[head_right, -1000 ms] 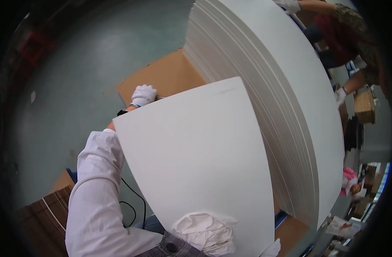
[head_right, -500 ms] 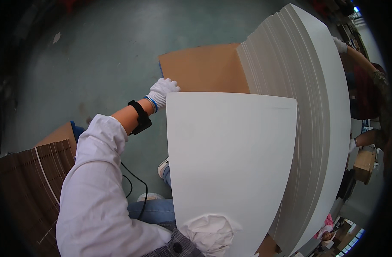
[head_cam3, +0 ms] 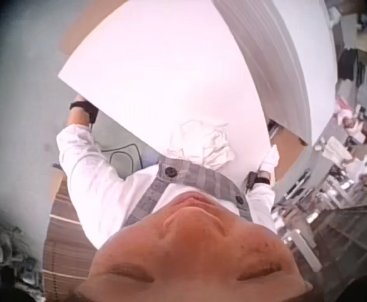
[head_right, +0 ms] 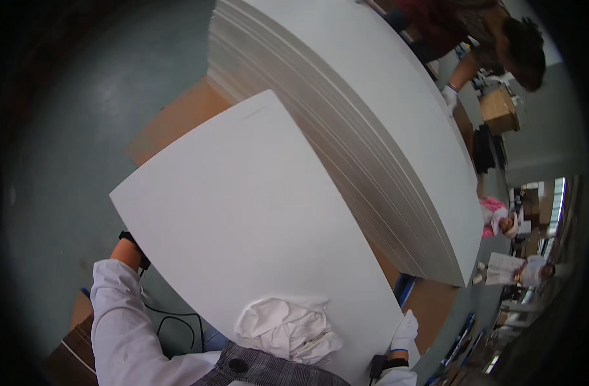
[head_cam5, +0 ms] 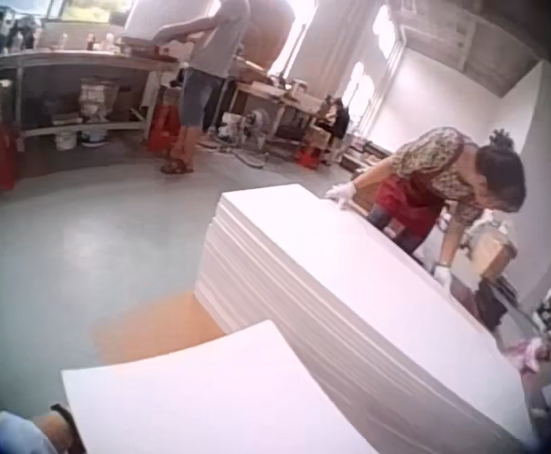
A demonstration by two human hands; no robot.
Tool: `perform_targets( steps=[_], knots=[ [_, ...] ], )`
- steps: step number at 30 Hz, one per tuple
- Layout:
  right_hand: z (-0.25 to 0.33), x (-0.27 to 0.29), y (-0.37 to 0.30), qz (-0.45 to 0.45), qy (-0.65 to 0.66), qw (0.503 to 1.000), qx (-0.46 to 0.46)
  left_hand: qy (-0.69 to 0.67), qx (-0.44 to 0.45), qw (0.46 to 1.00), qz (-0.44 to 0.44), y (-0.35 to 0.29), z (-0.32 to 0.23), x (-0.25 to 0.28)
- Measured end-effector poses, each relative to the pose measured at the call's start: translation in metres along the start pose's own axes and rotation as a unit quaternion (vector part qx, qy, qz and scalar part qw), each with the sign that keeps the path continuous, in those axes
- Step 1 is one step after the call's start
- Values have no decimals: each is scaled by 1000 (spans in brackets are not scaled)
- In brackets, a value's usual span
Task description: The recorder is cleaning and inspecting white panels, likely for furniture assembly, using a cloth and scraper.
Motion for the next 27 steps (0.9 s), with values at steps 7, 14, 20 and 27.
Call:
perform_targets(
  steps=[7,14,20,27],
  knots=[
    [23,11,1,-54,24,996,72,87,60,994,-15,31,-17,20],
    [20,26,-25,-39,38,998,40,65,93,991,-71,25,-2,56],
    [24,22,-24,-37,28,998,52,-10,131,980,-151,5,5,104],
    [28,15,-12,-36,40,995,87,-158,108,949,-251,-11,-22,167]
  ],
)
Point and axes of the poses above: each hand's wrist, its own y-axis towards the middle knuckle, its own x-axis out of the back of the hand, z = x × y, the point moved 5 cm from there along y, towards the middle knuckle, and after that the axes turned 14 degrees about -y, right-handed, at the moved point
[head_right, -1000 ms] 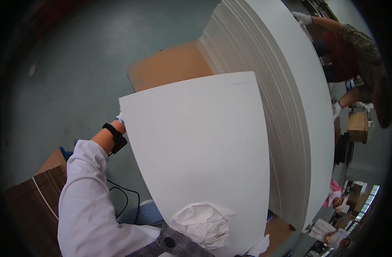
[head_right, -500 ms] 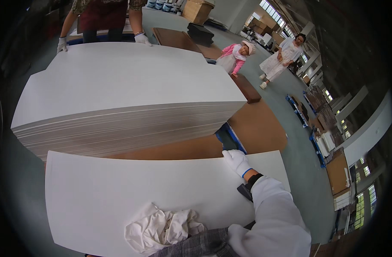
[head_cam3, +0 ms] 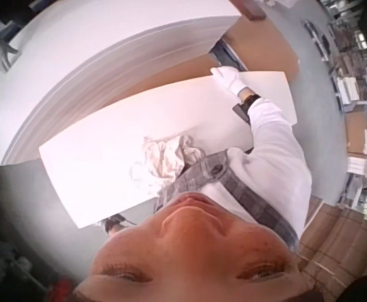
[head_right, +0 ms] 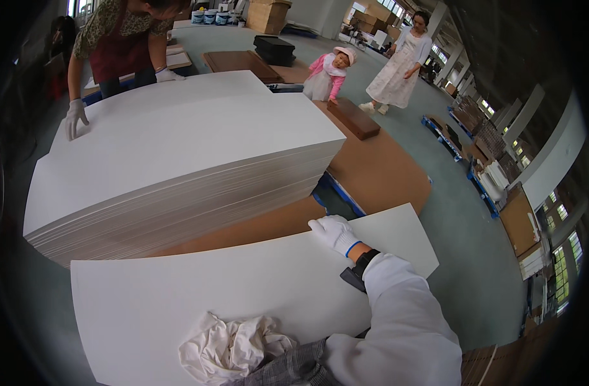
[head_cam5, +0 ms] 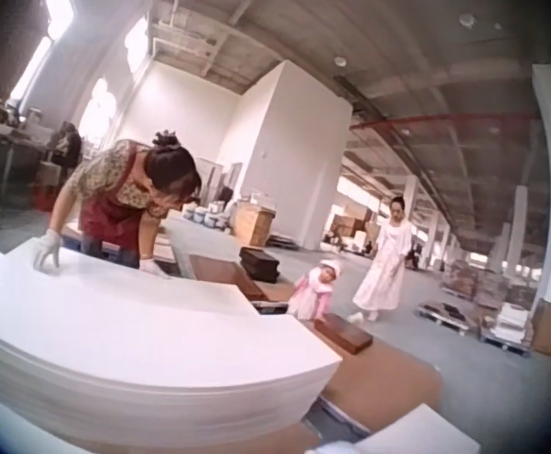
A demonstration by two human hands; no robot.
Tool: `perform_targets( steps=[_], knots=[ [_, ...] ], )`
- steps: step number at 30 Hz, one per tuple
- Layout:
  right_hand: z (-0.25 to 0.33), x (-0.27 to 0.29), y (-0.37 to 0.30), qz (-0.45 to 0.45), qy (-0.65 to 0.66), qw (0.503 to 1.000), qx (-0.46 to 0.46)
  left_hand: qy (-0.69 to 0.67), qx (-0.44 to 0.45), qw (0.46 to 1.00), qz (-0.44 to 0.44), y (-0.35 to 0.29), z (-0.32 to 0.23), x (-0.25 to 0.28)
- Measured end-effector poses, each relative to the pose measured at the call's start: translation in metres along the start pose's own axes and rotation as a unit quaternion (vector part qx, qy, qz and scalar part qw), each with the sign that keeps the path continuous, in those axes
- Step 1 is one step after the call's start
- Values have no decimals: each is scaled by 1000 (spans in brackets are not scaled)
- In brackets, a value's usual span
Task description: The recorder is cleaning and inspecting white panels, likely for furniture assembly, using a cloth and scraper.
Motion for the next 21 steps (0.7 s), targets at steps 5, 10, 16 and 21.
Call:
perform_targets(
  steps=[5,10,16,21],
  knots=[
    [13,2,5,15,-12,1000,21,-116,-38,992,-27,-4,-50,28],
    [35,9,6,39,-6,997,69,-232,-230,945,-25,-7,-119,39],
    [50,22,6,78,5,993,89,61,-85,990,95,-93,-211,25],
    [42,28,-2,62,36,992,107,296,-416,856,77,-71,-178,38]
  ],
)
Point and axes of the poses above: each hand's wrist, its own y-axis towards the middle knuckle, its own x-axis out of the back of the hand, z = x × y, the point moved 5 cm from there along y, towards the middle knuckle, and after that the axes turned 14 degrees about -y, right-handed, at the moved point
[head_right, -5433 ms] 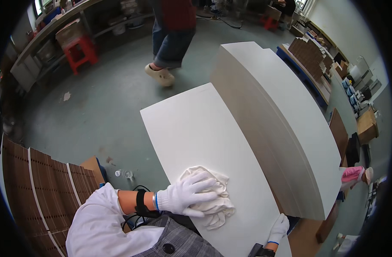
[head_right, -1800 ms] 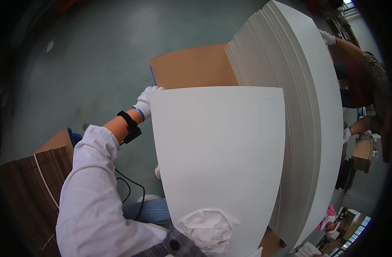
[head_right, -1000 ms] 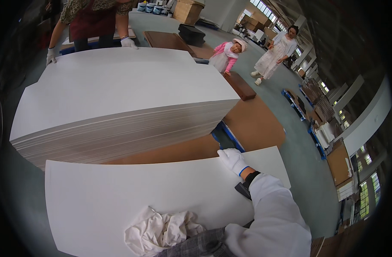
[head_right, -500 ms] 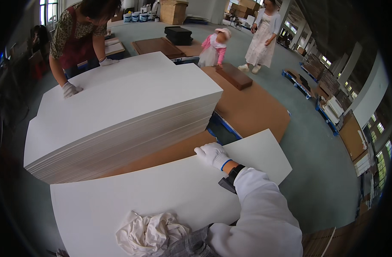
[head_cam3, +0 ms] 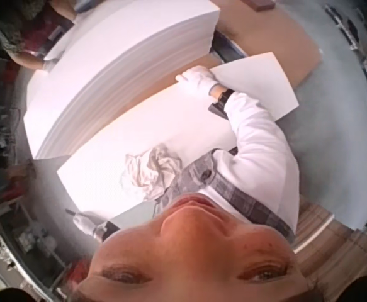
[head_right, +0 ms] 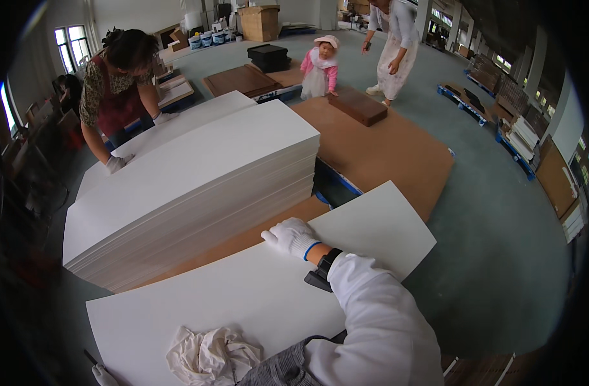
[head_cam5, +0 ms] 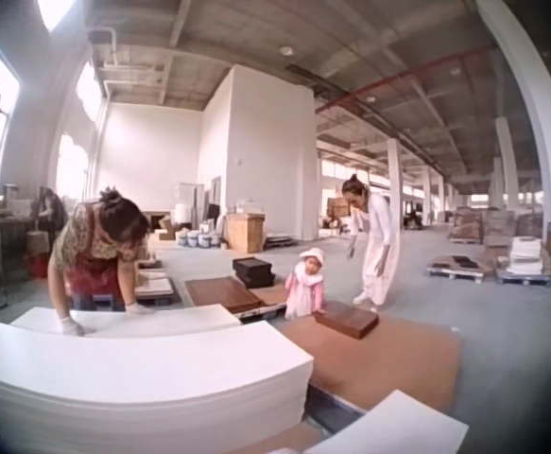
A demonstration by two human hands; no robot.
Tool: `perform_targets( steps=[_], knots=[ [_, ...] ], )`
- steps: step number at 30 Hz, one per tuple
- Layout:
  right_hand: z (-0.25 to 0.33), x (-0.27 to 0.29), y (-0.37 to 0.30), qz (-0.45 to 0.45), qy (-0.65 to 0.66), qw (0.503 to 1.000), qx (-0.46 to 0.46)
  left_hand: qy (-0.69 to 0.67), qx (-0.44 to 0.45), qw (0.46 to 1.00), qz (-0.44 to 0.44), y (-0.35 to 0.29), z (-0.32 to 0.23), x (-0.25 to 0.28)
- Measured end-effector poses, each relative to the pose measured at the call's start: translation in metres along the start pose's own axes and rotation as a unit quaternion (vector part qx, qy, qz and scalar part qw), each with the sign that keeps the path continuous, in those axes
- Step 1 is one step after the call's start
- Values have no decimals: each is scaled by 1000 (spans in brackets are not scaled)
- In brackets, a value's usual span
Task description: The recorder is cleaning and inspecting white panels, likely for furniture assembly, using a cloth and scraper.
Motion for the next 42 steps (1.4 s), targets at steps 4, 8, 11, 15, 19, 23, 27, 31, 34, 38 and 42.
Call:
perform_targets(
  steps=[4,8,11,15,19,23,27,31,34,38,42],
  knots=[
    [-16,-2,-15,-29,1,1000,12,13,102,995,-7,-24,-43,-1],
    [-38,3,-30,-10,-31,999,6,-10,78,997,-11,-60,-34,-23],
    [-56,-3,-38,-18,-33,999,0,-40,58,997,-16,-70,-67,-22],
    [-64,-9,-42,-33,-54,998,-3,-219,298,929,-26,-78,-91,-10],
    [-60,-2,-42,-39,-63,997,8,-226,289,929,-45,-80,-87,-7],
    [-45,7,-38,-34,-56,998,8,-178,253,950,-42,-89,-62,-15],
    [-40,-6,-27,-9,-54,998,12,-207,273,935,-87,-91,-70,-2],
    [-20,15,-22,-9,-105,994,31,-194,278,933,-117,-99,-54,2],
    [25,65,-23,-126,-84,985,80,-181,202,939,-212,-94,-68,27],
    [130,112,-52,-211,235,914,253,-421,224,847,-233,-72,-108,59],
    [230,116,-93,55,353,851,385,-328,177,925,-79,-76,-192,54]
  ],
)
Point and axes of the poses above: each hand's wrist, its own y-axis towards the middle knuckle, its own x-axis out of the back of the hand, z = x × y, the point moved 5 cm from there along y, towards the middle knuckle, and after that the axes turned 14 degrees about -y, right-handed, at the moved point
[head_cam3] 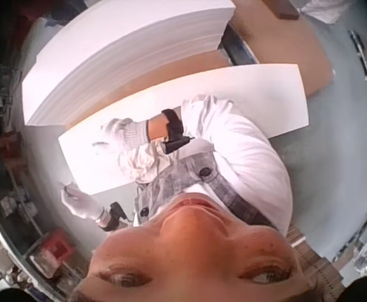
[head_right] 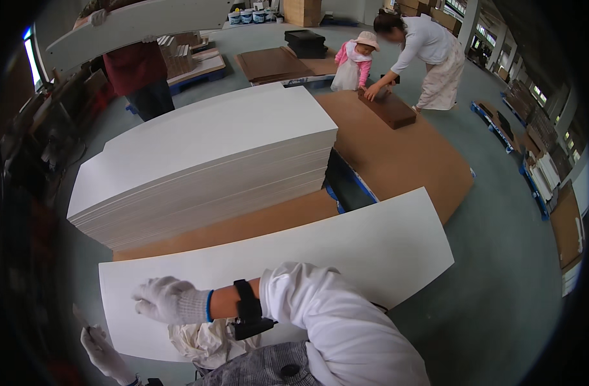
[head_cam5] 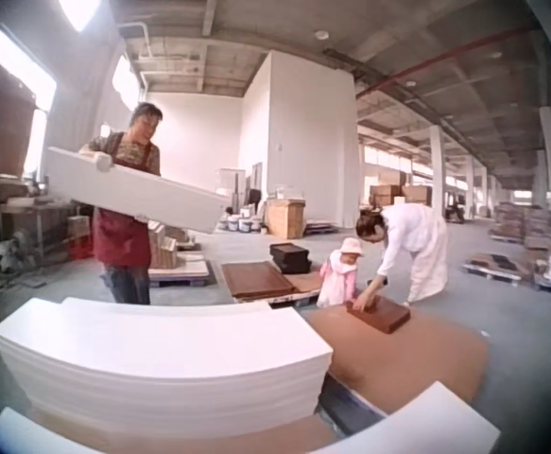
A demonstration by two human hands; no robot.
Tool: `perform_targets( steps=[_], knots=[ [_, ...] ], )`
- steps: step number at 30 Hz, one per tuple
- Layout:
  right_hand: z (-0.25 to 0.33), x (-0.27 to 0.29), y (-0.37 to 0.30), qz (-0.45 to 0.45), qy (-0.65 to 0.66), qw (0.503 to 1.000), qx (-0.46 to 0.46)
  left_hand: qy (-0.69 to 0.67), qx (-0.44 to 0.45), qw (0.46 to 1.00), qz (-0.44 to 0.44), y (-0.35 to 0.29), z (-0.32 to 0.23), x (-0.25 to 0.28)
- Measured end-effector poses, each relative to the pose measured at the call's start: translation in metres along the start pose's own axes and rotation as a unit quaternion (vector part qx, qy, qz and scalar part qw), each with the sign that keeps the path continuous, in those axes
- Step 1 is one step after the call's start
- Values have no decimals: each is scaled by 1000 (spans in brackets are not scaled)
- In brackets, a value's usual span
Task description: The recorder is cleaning and inspecting white panels, likely for furniture assembly, using a cloth and scraper.
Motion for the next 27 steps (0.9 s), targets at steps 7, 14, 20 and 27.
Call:
perform_targets(
  steps=[7,14,20,27],
  knots=[
    [35,-74,17,73,279,956,-47,263,-395,878,57,-70,-106,-65],
    [15,-81,22,72,315,936,-141,352,-437,826,61,-77,-114,-79],
    [-22,-95,42,56,424,883,-195,349,-356,856,137,-69,-81,-72],
    [-36,-76,34,39,500,838,-216,52,-23,997,-52,-50,-19,2]
  ],
)
Point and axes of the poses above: each hand's wrist, its own y-axis towards the middle knuckle, its own x-axis out of the back of the hand, z = x × y, the point moved 5 cm from there along y, towards the middle knuckle, and after that the axes turned 14 degrees about -y, right-handed, at the moved point
